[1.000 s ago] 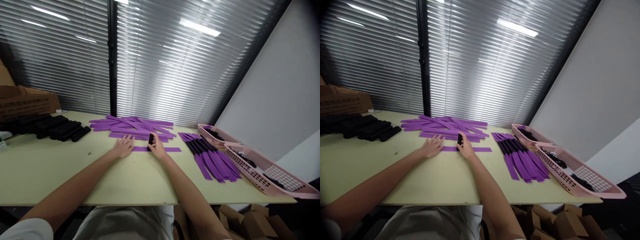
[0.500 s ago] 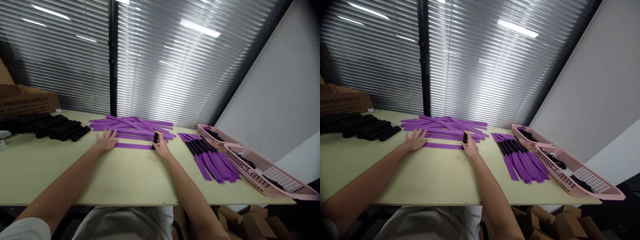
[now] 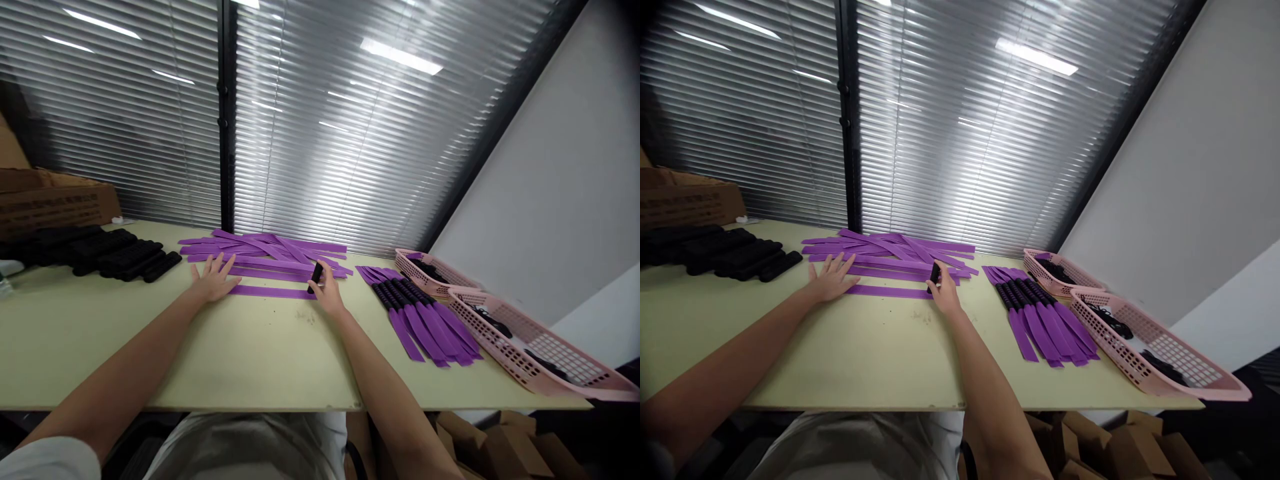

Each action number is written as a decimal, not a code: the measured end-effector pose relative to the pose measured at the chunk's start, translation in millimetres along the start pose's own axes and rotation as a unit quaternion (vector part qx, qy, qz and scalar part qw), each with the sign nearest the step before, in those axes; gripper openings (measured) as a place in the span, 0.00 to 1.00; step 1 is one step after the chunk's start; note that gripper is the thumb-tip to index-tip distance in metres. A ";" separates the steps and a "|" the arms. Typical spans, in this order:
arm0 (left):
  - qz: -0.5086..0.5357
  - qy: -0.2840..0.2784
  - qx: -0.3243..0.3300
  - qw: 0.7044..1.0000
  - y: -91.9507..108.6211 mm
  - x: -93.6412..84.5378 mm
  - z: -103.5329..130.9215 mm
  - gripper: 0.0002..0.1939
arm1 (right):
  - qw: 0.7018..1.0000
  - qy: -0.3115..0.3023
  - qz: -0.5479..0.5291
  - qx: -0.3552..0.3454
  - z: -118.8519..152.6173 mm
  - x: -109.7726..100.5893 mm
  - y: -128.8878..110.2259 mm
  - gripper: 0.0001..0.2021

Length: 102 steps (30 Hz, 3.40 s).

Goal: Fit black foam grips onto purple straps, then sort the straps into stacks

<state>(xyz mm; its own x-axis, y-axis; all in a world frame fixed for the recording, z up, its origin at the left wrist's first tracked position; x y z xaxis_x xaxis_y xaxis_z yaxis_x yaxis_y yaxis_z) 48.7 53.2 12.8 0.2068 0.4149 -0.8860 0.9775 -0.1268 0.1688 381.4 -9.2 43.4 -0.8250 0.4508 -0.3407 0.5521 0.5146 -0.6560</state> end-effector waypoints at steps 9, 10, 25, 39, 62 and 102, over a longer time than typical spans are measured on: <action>0.065 0.051 0.084 0.993 45.8 -22.4 12.2 0.35 | 0.999 -0.006 0.039 0.002 1.0 1.9 4.8 0.30; 0.071 0.038 0.100 0.992 50.9 -20.9 14.4 0.34 | 0.999 -0.018 0.049 0.002 1.3 3.0 6.9 0.30; 0.166 -0.162 0.282 0.931 140.1 -12.4 74.0 0.36 | 0.997 -0.021 0.065 -0.021 1.2 2.5 3.6 0.30; 0.186 -0.166 0.258 0.934 140.8 -17.3 74.2 0.35 | 0.998 0.003 0.062 -0.021 0.6 0.4 2.5 0.30; 0.120 -0.167 0.234 0.950 126.1 0.6 66.5 0.36 | 0.995 0.025 0.090 -0.026 2.4 1.8 -10.1 0.29; 0.104 -0.084 0.157 0.978 123.1 -20.0 57.8 0.34 | 0.926 0.007 0.364 0.099 -3.1 -14.0 -8.2 0.31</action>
<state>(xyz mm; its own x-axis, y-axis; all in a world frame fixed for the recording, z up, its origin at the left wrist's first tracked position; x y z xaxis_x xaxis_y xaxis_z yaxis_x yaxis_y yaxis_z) 162.4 -22.8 26.3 0.3652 0.2004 -0.9091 0.8479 -0.4747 0.2360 388.7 -17.5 55.7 -0.2398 0.6365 -0.7330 0.9276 -0.0725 -0.3664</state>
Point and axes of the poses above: each hand's wrist, its own z-axis away from the middle knuckle, its own x-axis out of the palm, y = z × x, the point moved 6 cm from there along -z, towards the middle knuckle, and after that the axes turned 13 degrees about y, right-handed, at the moved point
